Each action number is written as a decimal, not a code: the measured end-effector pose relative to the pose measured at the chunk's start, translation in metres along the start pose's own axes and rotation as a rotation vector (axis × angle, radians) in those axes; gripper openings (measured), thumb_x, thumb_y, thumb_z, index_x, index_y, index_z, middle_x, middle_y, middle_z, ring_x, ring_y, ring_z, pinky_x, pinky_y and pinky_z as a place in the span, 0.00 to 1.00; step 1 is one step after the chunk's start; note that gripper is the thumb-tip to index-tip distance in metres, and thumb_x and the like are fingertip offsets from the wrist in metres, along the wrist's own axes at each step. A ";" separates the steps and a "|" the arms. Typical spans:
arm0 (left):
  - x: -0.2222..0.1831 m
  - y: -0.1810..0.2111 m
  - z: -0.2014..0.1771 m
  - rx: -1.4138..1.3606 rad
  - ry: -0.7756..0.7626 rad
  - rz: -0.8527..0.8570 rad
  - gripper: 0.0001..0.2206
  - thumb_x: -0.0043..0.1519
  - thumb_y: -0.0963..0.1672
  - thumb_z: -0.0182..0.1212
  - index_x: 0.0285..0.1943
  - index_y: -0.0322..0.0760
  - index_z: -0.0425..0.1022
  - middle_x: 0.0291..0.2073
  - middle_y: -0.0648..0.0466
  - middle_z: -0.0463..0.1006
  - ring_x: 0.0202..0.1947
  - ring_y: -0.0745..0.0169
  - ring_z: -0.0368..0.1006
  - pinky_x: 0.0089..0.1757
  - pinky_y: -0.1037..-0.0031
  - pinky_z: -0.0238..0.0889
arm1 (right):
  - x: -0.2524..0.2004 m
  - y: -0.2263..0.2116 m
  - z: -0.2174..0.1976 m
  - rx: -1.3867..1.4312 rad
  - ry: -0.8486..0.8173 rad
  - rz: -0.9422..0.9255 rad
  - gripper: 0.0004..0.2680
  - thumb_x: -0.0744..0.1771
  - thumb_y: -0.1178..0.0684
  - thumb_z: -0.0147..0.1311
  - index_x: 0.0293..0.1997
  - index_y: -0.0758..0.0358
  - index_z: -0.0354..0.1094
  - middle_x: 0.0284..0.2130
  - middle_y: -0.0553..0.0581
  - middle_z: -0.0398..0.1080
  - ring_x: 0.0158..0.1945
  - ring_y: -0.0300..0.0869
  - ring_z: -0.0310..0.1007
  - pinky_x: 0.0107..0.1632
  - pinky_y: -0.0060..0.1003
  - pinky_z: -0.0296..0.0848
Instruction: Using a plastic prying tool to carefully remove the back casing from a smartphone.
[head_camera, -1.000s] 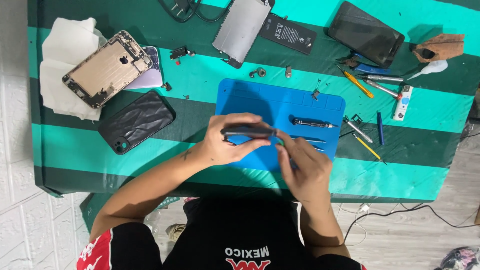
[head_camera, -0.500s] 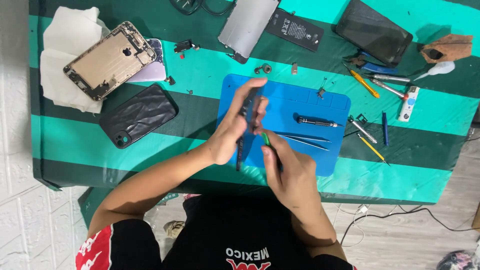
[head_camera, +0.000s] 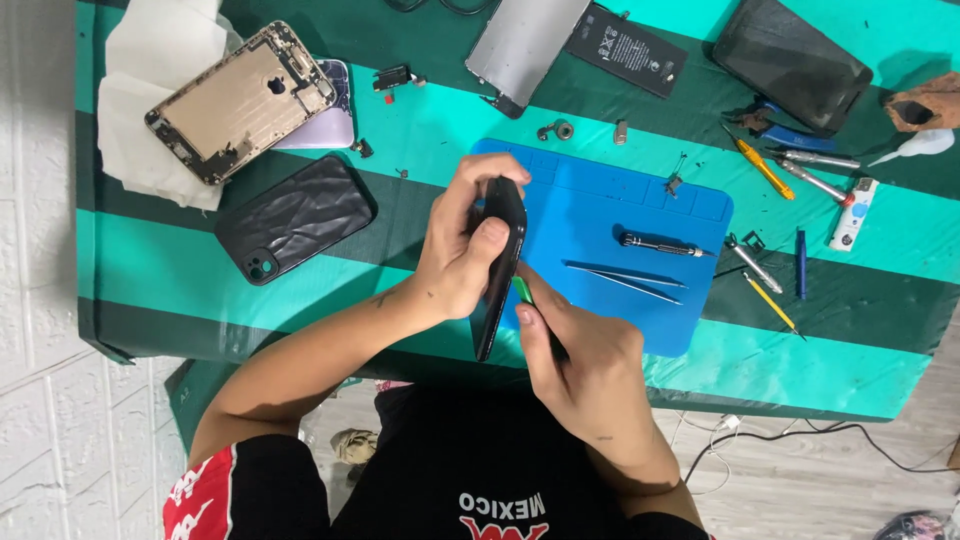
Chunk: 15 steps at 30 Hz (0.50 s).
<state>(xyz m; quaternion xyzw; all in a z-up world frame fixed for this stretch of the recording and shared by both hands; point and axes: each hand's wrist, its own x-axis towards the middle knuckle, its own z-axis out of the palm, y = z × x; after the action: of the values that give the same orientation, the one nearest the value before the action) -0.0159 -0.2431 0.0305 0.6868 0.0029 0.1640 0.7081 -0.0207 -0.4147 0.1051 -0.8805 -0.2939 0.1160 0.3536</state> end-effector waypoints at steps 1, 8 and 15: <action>0.000 0.000 0.000 -0.001 0.000 -0.001 0.27 0.73 0.62 0.39 0.59 0.41 0.64 0.41 0.51 0.68 0.34 0.64 0.64 0.40 0.70 0.59 | 0.000 0.000 0.000 0.000 0.000 0.001 0.15 0.73 0.49 0.43 0.65 0.60 0.70 0.15 0.50 0.53 0.19 0.39 0.45 0.26 0.37 0.52; -0.001 -0.002 -0.002 0.054 -0.007 0.040 0.26 0.73 0.60 0.41 0.60 0.39 0.66 0.47 0.51 0.69 0.35 0.62 0.67 0.42 0.69 0.61 | 0.000 0.001 -0.005 -0.034 -0.027 -0.014 0.14 0.72 0.51 0.45 0.65 0.62 0.69 0.17 0.51 0.58 0.19 0.39 0.52 0.27 0.38 0.57; 0.002 0.001 -0.004 0.330 -0.088 0.204 0.23 0.73 0.56 0.43 0.58 0.34 0.68 0.49 0.48 0.75 0.39 0.52 0.62 0.39 0.64 0.59 | 0.002 0.012 -0.021 -0.009 -0.182 -0.053 0.15 0.72 0.53 0.48 0.66 0.68 0.67 0.21 0.53 0.64 0.18 0.41 0.59 0.26 0.41 0.58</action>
<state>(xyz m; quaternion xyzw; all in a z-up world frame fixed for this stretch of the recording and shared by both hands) -0.0157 -0.2385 0.0317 0.7967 -0.0708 0.2021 0.5652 -0.0051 -0.4314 0.1121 -0.8598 -0.3483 0.1847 0.3245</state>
